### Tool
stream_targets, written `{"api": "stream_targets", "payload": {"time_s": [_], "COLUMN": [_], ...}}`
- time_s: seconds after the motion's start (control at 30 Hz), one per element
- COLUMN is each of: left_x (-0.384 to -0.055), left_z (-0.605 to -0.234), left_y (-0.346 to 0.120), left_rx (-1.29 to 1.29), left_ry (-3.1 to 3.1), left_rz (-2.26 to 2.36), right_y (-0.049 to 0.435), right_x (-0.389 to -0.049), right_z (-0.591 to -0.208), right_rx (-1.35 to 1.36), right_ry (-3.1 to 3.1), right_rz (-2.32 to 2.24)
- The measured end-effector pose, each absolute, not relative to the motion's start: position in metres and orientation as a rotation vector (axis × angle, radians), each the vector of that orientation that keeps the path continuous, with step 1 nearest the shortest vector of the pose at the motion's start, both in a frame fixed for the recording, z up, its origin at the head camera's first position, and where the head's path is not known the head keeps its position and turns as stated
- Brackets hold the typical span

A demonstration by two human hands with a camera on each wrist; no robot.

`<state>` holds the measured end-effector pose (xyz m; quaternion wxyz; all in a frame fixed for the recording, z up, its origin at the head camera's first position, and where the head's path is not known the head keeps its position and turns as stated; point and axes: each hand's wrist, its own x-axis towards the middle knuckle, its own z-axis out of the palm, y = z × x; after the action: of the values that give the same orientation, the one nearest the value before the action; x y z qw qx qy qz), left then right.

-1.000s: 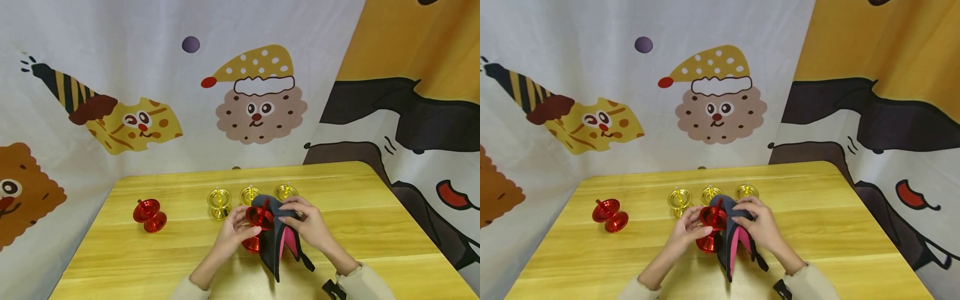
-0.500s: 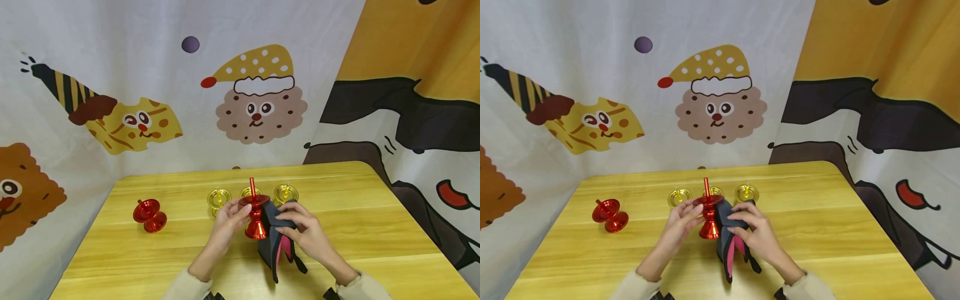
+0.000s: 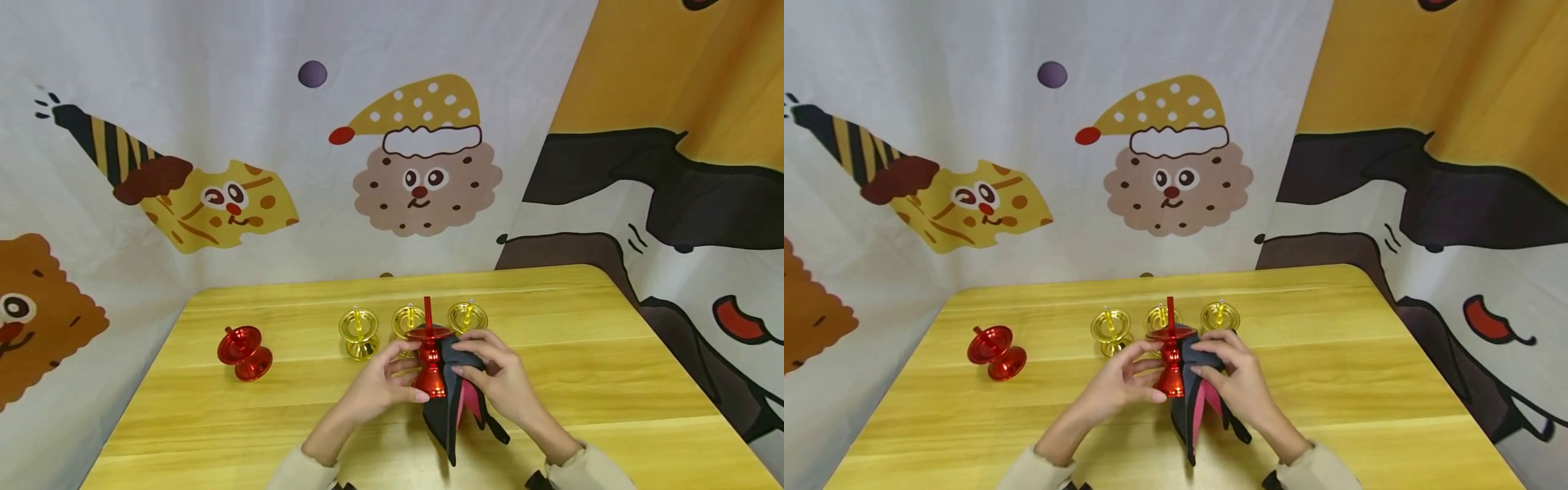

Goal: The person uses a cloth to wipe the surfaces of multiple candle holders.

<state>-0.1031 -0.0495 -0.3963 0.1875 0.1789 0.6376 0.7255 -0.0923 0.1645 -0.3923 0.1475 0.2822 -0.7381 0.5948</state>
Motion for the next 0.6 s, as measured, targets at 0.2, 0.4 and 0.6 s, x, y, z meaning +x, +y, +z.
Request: {"api": "stream_targets", "payload": {"time_s": [0.2, 0.4, 0.6], "left_x": [-0.101, -0.1, -0.1], "left_z": [-0.402, -0.4, -0.396], "left_y": [-0.045, -0.041, -0.032], "left_rx": [0.547, 0.607, 0.683], "left_ry": [1.926, 2.17, 2.5], "left_rz": [1.992, 1.887, 1.693], "right_y": [0.164, 0.16, 0.153], "right_x": [-0.094, -0.094, -0.091], "right_z": [-0.395, -0.394, -0.388], "right_rx": [0.788, 0.733, 0.723], "right_ry": [-2.171, -2.225, -2.284], "right_rz": [1.672, 1.58, 1.231]}}
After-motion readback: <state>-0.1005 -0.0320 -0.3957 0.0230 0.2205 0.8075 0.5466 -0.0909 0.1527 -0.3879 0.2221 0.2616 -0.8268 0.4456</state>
